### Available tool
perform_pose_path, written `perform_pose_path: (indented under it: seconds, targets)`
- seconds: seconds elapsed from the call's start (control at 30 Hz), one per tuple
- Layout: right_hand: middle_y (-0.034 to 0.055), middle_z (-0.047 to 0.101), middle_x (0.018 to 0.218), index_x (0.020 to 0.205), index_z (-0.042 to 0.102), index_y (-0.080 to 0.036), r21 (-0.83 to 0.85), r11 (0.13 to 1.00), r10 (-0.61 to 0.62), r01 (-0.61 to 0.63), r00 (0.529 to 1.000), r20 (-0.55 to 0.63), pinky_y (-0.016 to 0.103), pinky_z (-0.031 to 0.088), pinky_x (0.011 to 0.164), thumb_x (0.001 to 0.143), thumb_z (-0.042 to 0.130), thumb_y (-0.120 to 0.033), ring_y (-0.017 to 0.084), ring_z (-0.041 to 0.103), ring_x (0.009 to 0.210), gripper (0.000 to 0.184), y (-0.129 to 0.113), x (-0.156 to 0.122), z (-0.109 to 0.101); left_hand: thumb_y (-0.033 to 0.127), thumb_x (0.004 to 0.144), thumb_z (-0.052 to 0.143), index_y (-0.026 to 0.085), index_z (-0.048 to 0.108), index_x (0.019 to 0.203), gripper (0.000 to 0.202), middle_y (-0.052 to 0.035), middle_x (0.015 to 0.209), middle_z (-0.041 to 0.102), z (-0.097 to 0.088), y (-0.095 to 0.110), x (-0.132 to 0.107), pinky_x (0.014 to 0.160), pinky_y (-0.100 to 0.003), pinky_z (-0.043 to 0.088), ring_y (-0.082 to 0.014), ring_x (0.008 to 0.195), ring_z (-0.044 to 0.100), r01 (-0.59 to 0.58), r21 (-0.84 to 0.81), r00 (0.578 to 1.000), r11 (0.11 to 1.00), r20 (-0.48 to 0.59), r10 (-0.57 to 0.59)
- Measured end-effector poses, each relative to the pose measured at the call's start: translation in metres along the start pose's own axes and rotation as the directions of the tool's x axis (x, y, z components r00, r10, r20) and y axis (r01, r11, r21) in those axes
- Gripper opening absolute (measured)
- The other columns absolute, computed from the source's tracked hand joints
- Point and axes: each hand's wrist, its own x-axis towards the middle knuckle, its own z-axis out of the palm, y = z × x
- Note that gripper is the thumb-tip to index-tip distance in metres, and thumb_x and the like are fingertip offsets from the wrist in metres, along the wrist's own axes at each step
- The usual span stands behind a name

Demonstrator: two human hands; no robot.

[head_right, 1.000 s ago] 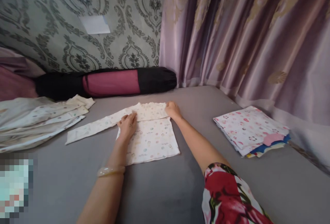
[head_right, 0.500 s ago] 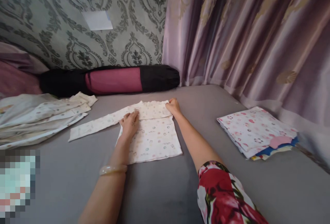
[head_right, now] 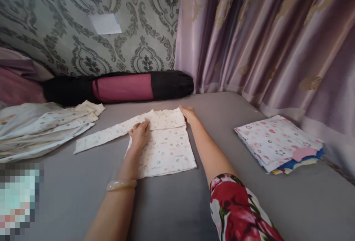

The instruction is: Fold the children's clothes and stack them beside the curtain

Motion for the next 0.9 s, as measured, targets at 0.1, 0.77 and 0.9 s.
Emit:
perform_pose_path:
  seconds: [0.1, 0.77, 0.9]
  targets:
    - [-0.0036, 0.054, 0.048, 0.062, 0.057, -0.017, 0.044, 0.999, 0.018, -0.017, 0.999, -0.027, 0.019, 0.042, 0.046, 0.084, 0.062, -0.035, 0.01, 0.05, 0.045, 0.029, 0.0006, -0.0027, 0.001, 0.024, 0.093, 0.038, 0.027, 0.061, 0.12, 0.036, -0.0076, 0.126, 0.063, -0.003, 0.002, -0.0007, 0.098, -0.05, 0.026, -0.0309, 0.126, 0.042, 0.009, 0.026, 0.999, 1.0, 0.033, -0.01]
    - [0.0058, 0.072, 0.08, 0.082, 0.07, -0.015, -0.258, 0.958, -0.169, 0.126, 0.973, -0.154, 0.023, 0.047, 0.067, 0.086, 0.057, -0.035, 0.018, 0.067, 0.078, 0.024, 0.0093, -0.0004, 0.0092, 0.027, 0.094, 0.037, 0.027, 0.059, 0.124, 0.038, -0.0063, 0.132, 0.06, -0.0047, 0.0041, -0.0004, 0.1, -0.046, 0.028, -0.027, 0.128, 0.042, 0.043, 0.091, 0.998, 0.995, 0.049, -0.047]
    - [0.0124, 0.071, 0.101, 0.103, 0.067, -0.014, -0.564, 0.812, -0.278, 0.148, 0.949, -0.151, 0.026, 0.045, 0.08, 0.096, 0.044, -0.029, 0.021, 0.065, 0.097, 0.028, 0.0091, -0.0063, 0.0079, 0.027, 0.094, 0.037, 0.026, 0.058, 0.126, 0.038, -0.0057, 0.133, 0.059, -0.0047, 0.0032, 0.0001, 0.1, -0.046, 0.029, -0.0266, 0.128, 0.042, 0.045, 0.073, 0.998, 0.996, 0.044, -0.048]
